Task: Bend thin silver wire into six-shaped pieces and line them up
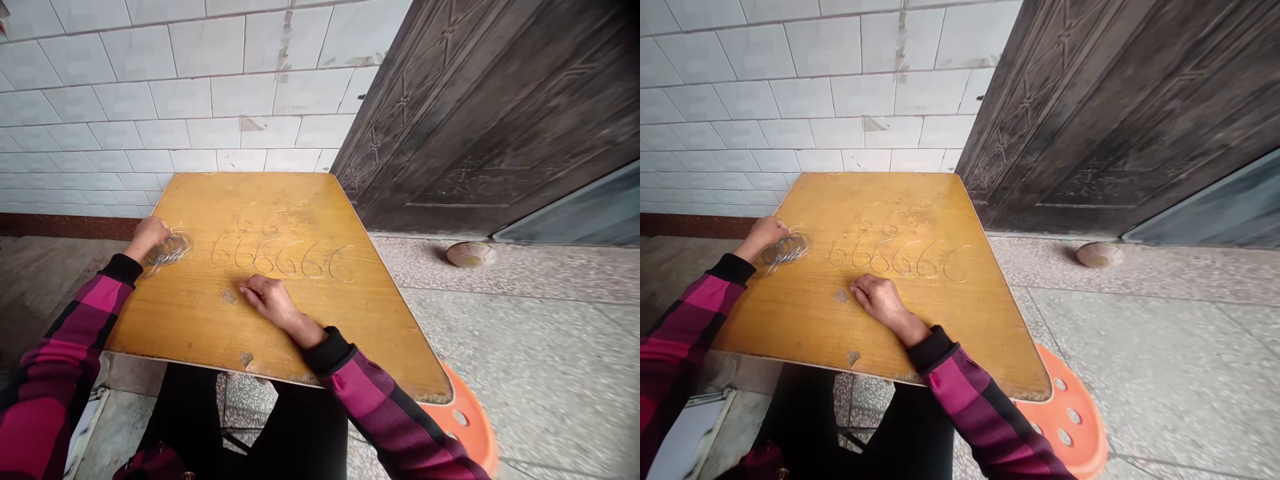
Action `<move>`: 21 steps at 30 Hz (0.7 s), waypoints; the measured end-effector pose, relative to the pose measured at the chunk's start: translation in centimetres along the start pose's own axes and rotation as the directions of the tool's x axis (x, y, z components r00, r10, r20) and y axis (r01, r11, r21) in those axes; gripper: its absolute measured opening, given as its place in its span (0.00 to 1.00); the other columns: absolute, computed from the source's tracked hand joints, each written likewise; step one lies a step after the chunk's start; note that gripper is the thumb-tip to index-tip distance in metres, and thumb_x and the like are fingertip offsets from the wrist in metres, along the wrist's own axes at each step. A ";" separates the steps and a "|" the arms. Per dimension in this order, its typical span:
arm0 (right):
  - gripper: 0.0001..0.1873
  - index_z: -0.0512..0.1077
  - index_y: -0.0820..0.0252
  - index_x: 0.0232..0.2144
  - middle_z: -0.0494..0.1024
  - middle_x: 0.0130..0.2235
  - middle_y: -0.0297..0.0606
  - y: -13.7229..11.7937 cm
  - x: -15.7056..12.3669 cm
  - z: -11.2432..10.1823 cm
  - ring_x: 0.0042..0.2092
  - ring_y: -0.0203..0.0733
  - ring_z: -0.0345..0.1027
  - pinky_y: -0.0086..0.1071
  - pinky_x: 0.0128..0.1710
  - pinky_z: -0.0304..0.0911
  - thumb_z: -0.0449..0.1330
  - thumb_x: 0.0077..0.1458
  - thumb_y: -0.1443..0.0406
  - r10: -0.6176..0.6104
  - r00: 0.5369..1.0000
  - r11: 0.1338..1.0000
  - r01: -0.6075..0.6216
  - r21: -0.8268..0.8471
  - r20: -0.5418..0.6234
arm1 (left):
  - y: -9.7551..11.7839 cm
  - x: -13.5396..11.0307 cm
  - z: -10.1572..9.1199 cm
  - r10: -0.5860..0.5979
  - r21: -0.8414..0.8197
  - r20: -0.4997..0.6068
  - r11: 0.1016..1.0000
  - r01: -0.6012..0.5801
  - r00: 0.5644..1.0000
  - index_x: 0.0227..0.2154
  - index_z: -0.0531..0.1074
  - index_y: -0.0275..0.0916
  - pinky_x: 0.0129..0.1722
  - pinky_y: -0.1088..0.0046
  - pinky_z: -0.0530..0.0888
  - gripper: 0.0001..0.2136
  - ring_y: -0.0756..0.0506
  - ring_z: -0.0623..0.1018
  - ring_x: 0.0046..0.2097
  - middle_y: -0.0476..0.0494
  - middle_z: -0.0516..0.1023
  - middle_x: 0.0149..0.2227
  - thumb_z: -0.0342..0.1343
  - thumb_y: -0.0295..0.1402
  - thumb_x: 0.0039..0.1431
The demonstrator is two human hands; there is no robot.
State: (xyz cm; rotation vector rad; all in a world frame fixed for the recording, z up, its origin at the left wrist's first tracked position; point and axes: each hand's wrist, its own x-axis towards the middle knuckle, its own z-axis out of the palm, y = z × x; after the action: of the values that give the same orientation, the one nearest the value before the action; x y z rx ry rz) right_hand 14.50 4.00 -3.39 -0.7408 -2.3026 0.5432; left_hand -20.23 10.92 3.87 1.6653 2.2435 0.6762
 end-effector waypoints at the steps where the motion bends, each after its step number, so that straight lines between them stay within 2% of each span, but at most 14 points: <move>1: 0.11 0.74 0.61 0.34 0.78 0.32 0.40 0.0 0.0 0.0 0.33 0.38 0.72 0.30 0.34 0.64 0.52 0.64 0.66 -0.001 1.000 1.000 0.001 -0.003 0.000 | 0.0 -0.1 -0.2 -0.019 -0.012 -0.009 1.000 0.019 1.000 0.14 0.70 0.36 0.26 0.72 0.62 0.06 0.45 0.70 0.24 0.44 0.68 0.15 0.58 0.29 0.40; 4: 0.11 0.74 0.62 0.34 0.77 0.31 0.40 0.1 0.0 0.0 0.32 0.38 0.71 0.30 0.33 0.64 0.53 0.64 0.66 0.000 1.000 1.000 0.000 -0.004 -0.003 | 0.2 -0.9 -0.8 -0.051 -0.101 -0.021 0.994 0.048 0.998 0.14 0.70 0.37 0.23 0.73 0.63 0.08 0.47 0.69 0.22 0.45 0.70 0.16 0.58 0.33 0.42; 8: 0.10 0.75 0.61 0.33 0.77 0.30 0.39 0.1 0.3 -0.3 0.32 0.37 0.71 0.30 0.33 0.63 0.54 0.63 0.67 0.019 0.999 0.999 -0.018 0.031 -0.032 | 0.2 -2.7 -1.7 -0.040 -0.239 -0.029 0.971 0.032 0.999 0.15 0.69 0.38 0.21 0.75 0.65 0.10 0.49 0.68 0.20 0.46 0.71 0.17 0.57 0.37 0.44; 12: 0.09 0.75 0.61 0.32 0.77 0.29 0.37 -0.6 1.5 -0.6 0.30 0.37 0.70 0.30 0.32 0.63 0.55 0.60 0.68 0.107 0.992 0.993 -0.103 0.065 -0.072 | -0.2 -4.6 -2.1 -0.032 -0.473 -0.086 0.881 -0.012 0.996 0.17 0.71 0.37 0.18 0.77 0.63 0.08 0.53 0.65 0.18 0.47 0.70 0.18 0.59 0.35 0.44; 16: 0.06 0.75 0.61 0.34 0.79 0.34 0.39 -2.2 3.8 -0.2 0.33 0.37 0.71 0.30 0.33 0.64 0.57 0.59 0.70 0.110 0.994 0.992 -0.110 0.069 0.009 | -0.8 -5.9 -1.3 -0.081 -0.645 -0.197 0.761 -0.067 0.977 0.20 0.73 0.36 0.17 0.79 0.62 0.05 0.53 0.65 0.18 0.49 0.70 0.19 0.59 0.33 0.44; 18: 0.05 0.75 0.62 0.35 0.79 0.35 0.40 -3.0 5.6 0.4 0.34 0.37 0.71 0.29 0.34 0.64 0.59 0.58 0.71 0.098 0.994 0.993 -0.102 0.065 0.054 | -1.2 -6.1 -0.8 -0.078 -0.678 -0.224 0.728 -0.098 0.971 0.21 0.73 0.36 0.18 0.79 0.62 0.05 0.54 0.65 0.19 0.50 0.70 0.20 0.59 0.33 0.45; 21: 0.04 0.75 0.65 0.36 0.78 0.37 0.42 -3.5 9.2 1.5 0.35 0.36 0.71 0.29 0.35 0.65 0.60 0.58 0.71 0.123 0.991 0.991 -0.125 0.039 0.049 | -1.9 -6.1 -0.2 -0.025 -0.689 -0.252 0.707 -0.161 0.967 0.23 0.73 0.36 0.18 0.80 0.61 0.05 0.55 0.64 0.19 0.50 0.70 0.21 0.59 0.33 0.47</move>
State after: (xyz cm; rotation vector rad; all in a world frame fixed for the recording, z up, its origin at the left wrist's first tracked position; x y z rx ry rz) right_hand 6.39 6.88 1.64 -0.8636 -2.2913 0.6700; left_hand -20.08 4.65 2.71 1.3023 1.6839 1.5985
